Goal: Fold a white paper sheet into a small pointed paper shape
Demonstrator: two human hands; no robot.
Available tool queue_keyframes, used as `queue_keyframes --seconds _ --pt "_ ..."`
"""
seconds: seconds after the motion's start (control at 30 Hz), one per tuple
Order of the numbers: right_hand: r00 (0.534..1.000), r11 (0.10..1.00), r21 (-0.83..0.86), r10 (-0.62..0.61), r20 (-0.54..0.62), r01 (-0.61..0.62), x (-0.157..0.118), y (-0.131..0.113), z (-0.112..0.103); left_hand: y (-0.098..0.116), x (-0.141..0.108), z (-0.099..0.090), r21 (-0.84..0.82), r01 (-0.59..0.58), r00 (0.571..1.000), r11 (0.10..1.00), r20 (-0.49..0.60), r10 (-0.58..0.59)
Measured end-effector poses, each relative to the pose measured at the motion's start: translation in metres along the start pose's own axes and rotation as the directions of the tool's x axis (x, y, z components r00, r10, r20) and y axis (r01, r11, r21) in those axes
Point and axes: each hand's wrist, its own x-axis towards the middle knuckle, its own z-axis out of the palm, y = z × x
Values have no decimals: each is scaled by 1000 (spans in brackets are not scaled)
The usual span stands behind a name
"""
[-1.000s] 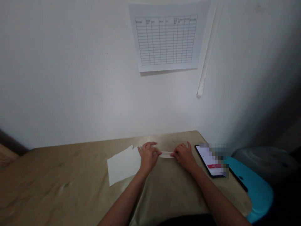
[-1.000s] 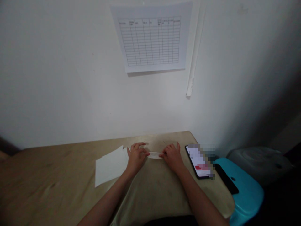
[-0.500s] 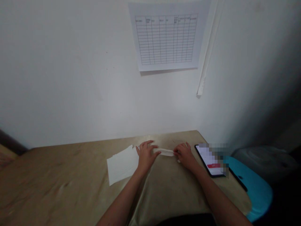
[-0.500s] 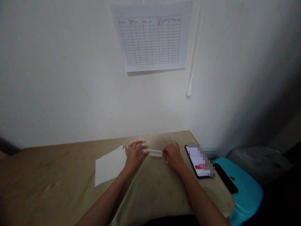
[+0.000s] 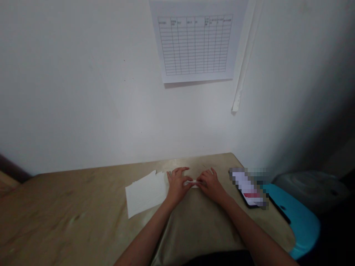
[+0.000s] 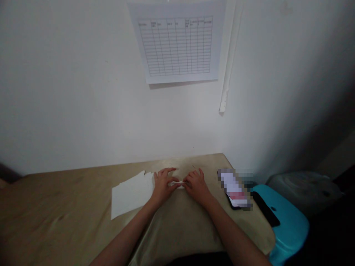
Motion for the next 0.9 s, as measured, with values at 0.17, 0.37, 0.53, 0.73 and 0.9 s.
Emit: queue_keyframes --seconds 0.17,0.37,0.53,0.73,0.9 --pt "999 999 -36 -31 22 32 0 -2 2 2 0 2 23 3 1000 1000 27 -3" --pt "998 993 -104 -45 46 49 0 1 4 1 2 0 18 -57 993 998 104 55" --pt "999 995 -97 -20 30 23 0 -1 4 2 2 -1 21 -66 994 998 94 64" --pt "999 995 -95 7 43 -3 -1 -1 -2 0 5 -3 -7 68 997 998 40 -68" --pt "998 991 -125 55 1 -54 0 3 -5 -3 7 -5 -7 158 987 987 2 -158"
